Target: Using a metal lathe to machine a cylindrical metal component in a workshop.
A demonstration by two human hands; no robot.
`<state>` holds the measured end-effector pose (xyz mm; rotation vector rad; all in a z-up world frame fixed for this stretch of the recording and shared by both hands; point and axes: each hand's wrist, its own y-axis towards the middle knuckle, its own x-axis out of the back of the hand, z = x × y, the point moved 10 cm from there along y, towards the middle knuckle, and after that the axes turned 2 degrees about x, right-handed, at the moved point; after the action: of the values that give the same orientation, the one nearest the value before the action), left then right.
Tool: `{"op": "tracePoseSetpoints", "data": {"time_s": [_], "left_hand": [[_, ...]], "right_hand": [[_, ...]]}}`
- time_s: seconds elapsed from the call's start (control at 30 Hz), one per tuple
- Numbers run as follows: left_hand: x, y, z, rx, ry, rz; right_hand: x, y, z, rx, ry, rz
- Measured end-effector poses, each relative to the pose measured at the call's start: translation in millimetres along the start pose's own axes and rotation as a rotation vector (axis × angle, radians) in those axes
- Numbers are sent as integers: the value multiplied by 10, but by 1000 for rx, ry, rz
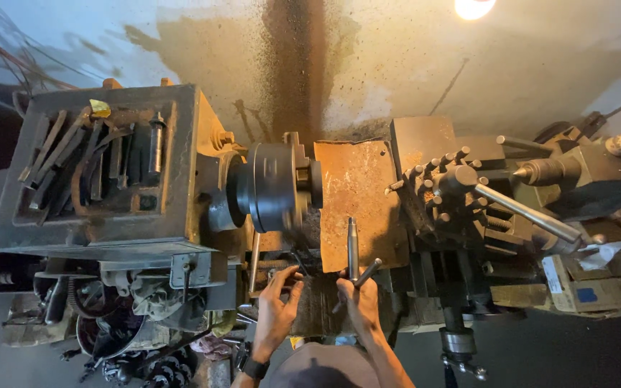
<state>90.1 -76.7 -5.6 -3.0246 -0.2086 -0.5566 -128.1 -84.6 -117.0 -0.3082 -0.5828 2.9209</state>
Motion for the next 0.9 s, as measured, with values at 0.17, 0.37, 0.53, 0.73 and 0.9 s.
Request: {"op": "tracePoseSetpoints", "data": {"time_s": [0.17,0.37,0.53,0.73,0.9], "left_hand": [[18,-22,69,43,-8,24],[-4,-27,265,98,15,51],[10,19,250,118,11,58],[39,287,-74,31,17,9],[74,824,-955,-635,365,-192]], "right_hand": [[5,26,-54,15,-1,8],[13,-11,-3,-1,-45,-15],[55,48,-108,5,14,-16],[9,61,18,49,-74,14],[-8,253,-215,5,95,70]]}}
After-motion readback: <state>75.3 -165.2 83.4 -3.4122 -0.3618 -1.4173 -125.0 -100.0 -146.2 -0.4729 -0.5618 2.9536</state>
